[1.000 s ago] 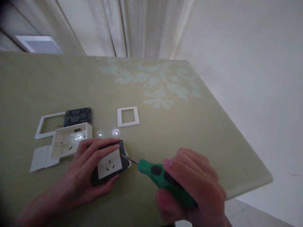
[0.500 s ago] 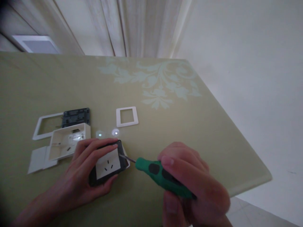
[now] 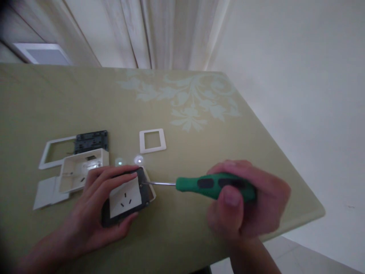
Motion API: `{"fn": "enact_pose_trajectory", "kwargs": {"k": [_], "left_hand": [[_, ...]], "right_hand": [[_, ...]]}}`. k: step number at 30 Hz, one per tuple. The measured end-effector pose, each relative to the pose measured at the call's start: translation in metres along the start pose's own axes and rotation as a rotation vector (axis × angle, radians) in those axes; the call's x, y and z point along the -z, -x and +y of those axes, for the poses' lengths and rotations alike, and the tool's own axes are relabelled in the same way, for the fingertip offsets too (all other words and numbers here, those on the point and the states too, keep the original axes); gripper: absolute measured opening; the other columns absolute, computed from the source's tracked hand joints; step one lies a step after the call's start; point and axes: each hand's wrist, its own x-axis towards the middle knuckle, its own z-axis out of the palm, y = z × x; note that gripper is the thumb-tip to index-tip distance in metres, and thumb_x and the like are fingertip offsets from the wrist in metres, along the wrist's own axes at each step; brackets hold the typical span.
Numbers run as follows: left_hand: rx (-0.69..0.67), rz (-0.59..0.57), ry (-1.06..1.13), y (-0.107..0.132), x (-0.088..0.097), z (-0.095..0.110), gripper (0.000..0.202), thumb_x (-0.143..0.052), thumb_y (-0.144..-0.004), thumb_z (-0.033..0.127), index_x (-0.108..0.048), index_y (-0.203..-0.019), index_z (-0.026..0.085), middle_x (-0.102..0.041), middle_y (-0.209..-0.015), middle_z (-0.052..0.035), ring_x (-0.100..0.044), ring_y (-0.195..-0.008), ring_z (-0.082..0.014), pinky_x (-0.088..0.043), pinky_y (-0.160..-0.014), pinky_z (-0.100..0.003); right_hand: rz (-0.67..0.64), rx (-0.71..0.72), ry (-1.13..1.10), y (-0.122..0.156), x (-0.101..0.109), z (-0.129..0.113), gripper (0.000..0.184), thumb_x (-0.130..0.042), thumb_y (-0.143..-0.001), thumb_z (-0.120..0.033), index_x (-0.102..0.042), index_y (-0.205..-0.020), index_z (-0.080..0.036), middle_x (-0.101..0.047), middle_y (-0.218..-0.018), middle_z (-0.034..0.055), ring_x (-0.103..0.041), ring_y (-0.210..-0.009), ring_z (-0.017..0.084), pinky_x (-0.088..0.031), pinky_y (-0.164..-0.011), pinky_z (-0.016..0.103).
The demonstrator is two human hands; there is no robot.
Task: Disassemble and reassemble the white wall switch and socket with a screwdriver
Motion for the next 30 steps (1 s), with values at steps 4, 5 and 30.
{"fn": "enact_pose_trajectory", "kwargs": {"k": [4,5,30], "left_hand": [[0.049,0.077,0.127,0.001,0.003,-0.002,0.07,-0.075,-0.093,0.032,-0.048,-0.156,0.025,-0.056,-0.157,-0.0142,-0.051,-0.139,-0.0373,-0.037,-0.117,-0.052],[0.077,0.093,0.193,0.002,0.004,-0.002,0.067,-0.072,-0.095,0.035,-0.05,-0.158,0.027,-0.055,-0.16,-0.013,-0.05,-0.142,-0.038,-0.036,-0.119,-0.053],[0.695,0.964,1.93,-0.035,0.007,0.001,0.051,-0.039,-0.107,0.025,-0.062,-0.148,0.004,-0.078,-0.128,-0.0222,-0.079,-0.119,-0.0326,-0.07,-0.093,-0.042]], "right_hand": [[0.079,-0.25,-0.153,-0.009,-0.021,0.018,0.014,-0.071,-0.101,-0.036,-0.072,-0.102,-0.022,-0.066,-0.083,-0.0011,-0.066,-0.061,0.014,-0.055,-0.046,0.026],[0.034,-0.356,-0.21,-0.01,-0.023,0.023,0.016,-0.072,-0.101,-0.038,-0.07,-0.1,-0.022,-0.067,-0.084,-0.0016,-0.067,-0.061,0.013,-0.056,-0.047,0.026],[-0.578,-0.728,-0.188,-0.003,-0.038,0.083,0.038,-0.08,-0.081,-0.052,-0.059,-0.091,-0.022,-0.07,-0.084,0.0004,-0.073,-0.069,0.016,-0.065,-0.068,0.034]]}}
